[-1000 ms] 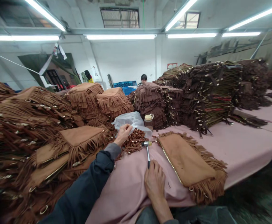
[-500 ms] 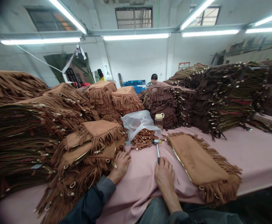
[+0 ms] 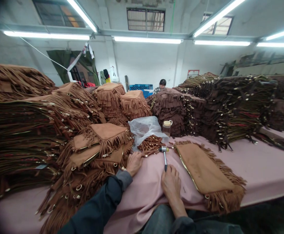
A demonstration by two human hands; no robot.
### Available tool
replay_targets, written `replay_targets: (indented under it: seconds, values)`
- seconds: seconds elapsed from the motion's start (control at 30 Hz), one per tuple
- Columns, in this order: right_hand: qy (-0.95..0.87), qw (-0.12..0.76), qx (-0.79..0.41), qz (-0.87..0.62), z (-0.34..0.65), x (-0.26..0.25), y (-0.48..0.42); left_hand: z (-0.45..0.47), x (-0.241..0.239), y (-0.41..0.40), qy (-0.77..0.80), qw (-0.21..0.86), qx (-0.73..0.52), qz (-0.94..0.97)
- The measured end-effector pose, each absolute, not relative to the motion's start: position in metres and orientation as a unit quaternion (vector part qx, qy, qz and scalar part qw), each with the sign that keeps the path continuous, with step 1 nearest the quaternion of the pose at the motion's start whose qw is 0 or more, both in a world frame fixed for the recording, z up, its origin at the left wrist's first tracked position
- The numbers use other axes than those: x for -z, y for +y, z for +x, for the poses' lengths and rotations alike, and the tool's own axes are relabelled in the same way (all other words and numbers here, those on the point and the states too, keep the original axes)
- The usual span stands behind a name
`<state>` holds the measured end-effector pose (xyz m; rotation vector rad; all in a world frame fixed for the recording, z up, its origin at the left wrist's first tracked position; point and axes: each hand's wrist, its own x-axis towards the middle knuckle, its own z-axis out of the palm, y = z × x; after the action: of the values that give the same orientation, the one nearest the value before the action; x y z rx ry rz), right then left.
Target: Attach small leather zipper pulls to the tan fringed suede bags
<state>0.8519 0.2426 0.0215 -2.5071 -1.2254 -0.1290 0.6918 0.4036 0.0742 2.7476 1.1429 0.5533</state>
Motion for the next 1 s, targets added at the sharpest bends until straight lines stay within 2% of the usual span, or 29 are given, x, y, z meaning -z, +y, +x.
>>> replay_targets:
  seconds: [0.2, 0.47, 0.77, 1.0]
  values:
    - [-0.432, 0.183, 0.049, -0.882, 0.853, -0.016, 0.244, 0.712, -0.07, 0.416, 0.348, 0.19, -0.318, 0.861]
    - [-0.423, 0.192, 0.039, -0.885, 0.854, -0.017, 0.245, 0.646, -0.064, 0.394, 0.329, 0.056, -0.266, 0.904]
    - [-0.428, 0.197, 0.039, -0.881, 0.855, -0.017, 0.243, 0.59, -0.046, 0.373, 0.282, 0.063, -0.307, 0.907]
    - [-0.457, 0.165, 0.047, -0.873, 0.857, -0.035, 0.237, 0.541, -0.05, 0.334, 0.288, 0.029, -0.243, 0.926]
